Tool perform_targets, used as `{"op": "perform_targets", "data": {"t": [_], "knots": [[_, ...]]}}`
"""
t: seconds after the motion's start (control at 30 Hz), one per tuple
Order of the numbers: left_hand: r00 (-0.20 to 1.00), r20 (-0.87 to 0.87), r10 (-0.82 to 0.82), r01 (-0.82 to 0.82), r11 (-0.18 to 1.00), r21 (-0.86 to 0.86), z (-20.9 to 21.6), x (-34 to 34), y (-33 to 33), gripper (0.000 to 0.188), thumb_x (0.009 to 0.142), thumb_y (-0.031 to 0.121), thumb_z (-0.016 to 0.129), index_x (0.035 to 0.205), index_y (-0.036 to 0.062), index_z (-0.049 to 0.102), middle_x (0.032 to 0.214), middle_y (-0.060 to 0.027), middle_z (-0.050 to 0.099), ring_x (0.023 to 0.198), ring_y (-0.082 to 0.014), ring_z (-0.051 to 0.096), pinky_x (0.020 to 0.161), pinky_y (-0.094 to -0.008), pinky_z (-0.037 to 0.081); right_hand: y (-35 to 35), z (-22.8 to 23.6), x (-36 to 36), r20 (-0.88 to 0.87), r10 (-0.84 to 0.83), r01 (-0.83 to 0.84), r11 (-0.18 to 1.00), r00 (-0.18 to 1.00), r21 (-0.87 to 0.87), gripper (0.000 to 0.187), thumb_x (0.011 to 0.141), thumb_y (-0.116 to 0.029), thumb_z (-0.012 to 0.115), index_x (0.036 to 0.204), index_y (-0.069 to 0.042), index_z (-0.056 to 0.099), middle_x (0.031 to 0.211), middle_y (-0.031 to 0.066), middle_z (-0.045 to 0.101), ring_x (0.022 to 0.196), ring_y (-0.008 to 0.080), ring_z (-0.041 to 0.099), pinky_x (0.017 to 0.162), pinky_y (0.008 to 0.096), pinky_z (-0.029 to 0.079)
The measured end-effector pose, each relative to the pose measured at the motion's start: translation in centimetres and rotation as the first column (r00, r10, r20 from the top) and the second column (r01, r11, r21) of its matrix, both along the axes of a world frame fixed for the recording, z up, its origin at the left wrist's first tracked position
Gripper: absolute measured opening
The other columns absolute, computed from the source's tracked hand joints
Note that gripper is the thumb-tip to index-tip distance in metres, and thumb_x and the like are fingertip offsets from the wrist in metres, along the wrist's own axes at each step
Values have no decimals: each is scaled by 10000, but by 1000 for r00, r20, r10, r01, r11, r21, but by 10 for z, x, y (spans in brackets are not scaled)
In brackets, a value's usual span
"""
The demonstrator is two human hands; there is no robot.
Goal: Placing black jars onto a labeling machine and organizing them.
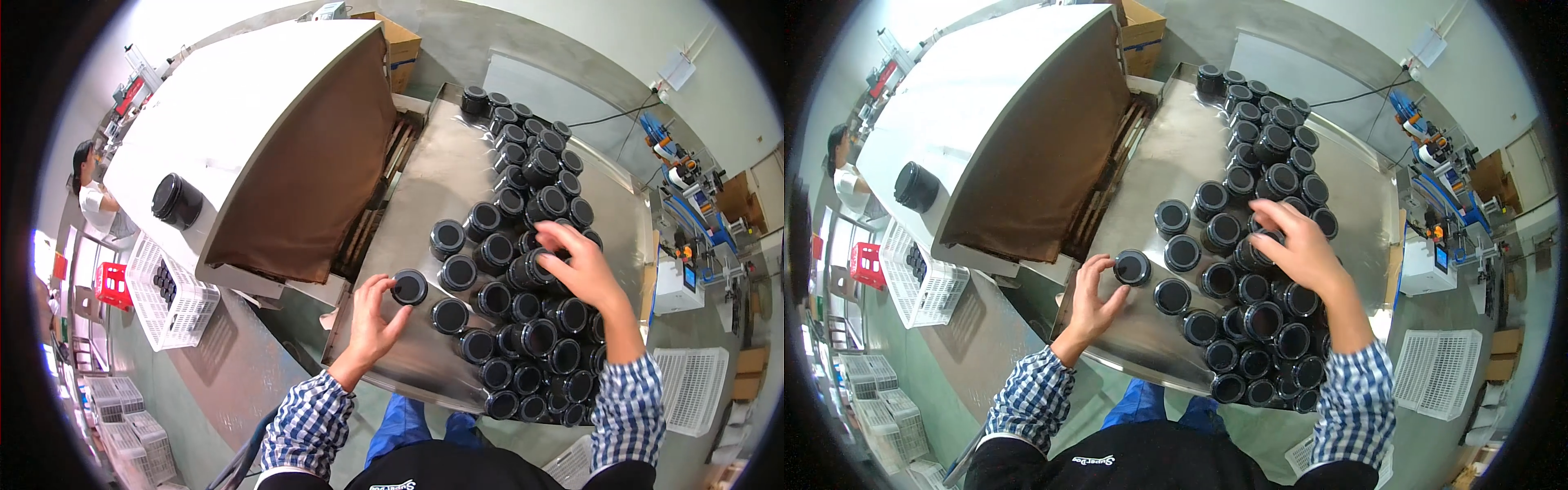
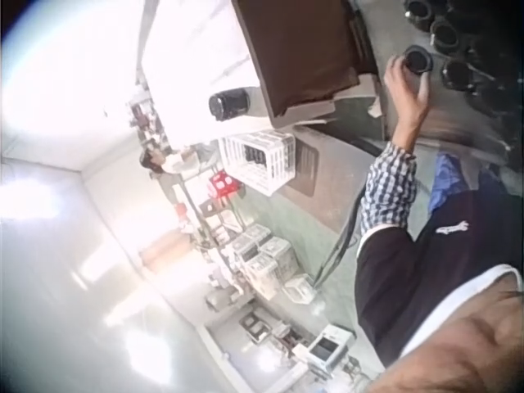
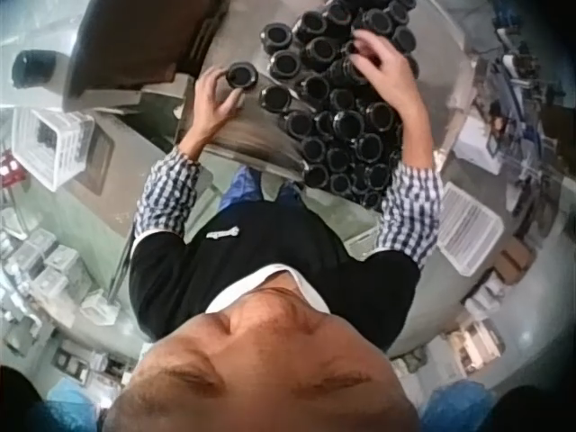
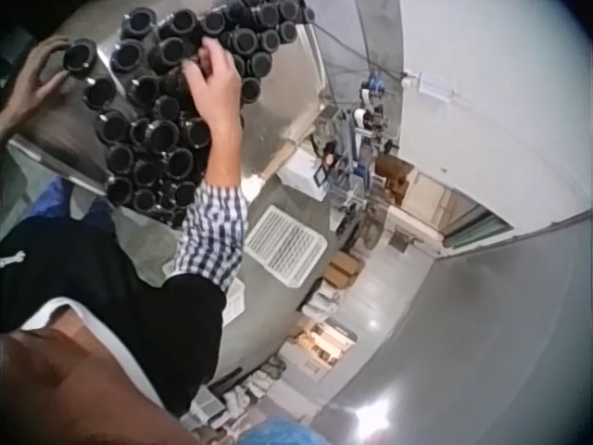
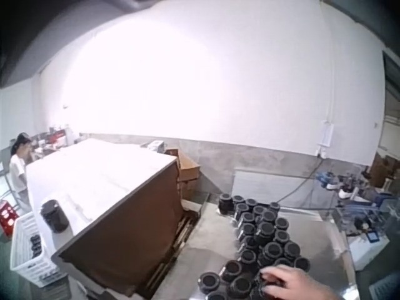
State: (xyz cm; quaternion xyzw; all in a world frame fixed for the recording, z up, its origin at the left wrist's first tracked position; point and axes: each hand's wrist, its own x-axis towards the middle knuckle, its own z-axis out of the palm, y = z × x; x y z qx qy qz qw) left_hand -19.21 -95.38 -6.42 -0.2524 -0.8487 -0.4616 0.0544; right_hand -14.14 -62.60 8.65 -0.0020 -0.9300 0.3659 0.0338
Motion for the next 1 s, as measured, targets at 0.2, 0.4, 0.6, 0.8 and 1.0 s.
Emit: {"op": "perform_targets", "data": {"t": [0.2,0.4,0.6,0.8,1.0], "knots": [[997,44,-69,73,991,-110,20,-25,23,405,817,142,703,1177,23,562,1167,-162,580,1099,-325,540,951,-398,433,34,16,137,-28,-292,291,956,956,-31,409,801,-2,650,1203,-9,573,1019,97,655,927,184,637,851,307,493],[984,-179,20,-85,928,-362,25,-99,75,474,795,236,725,1196,67,536,1185,-169,560,1094,-359,527,893,-438,479,43,-13,258,84,-526,528,849,846,-5,405,794,25,634,1194,0,575,990,88,651,865,160,622,823,303,494],[977,129,172,-51,770,-636,15,-187,92,784,709,470,761,1288,43,447,1124,-212,628,1084,-369,594,895,-441,497,23,-44,319,126,-689,698,714,714,-50,390,801,13,639,1187,0,584,983,114,650,842,175,622,794,310,504],[995,64,82,-33,834,-551,-2,-201,144,735,647,370,760,1247,44,487,1113,-229,625,1049,-377,612,903,-440,488,6,-55,369,162,-733,742,670,660,9,376,799,4,657,1169,-1,588,952,113,655,852,191,633,801,323,502],[996,9,89,-85,977,-198,-25,-190,202,553,680,272,761,1085,14,486,1074,-202,581,964,-356,596,832,-448,476,1,-56,416,186,-800,811,585,571,26,309,840,-80,663,1138,-16,608,973,129,666,876,235,662,784,332,516]]}}
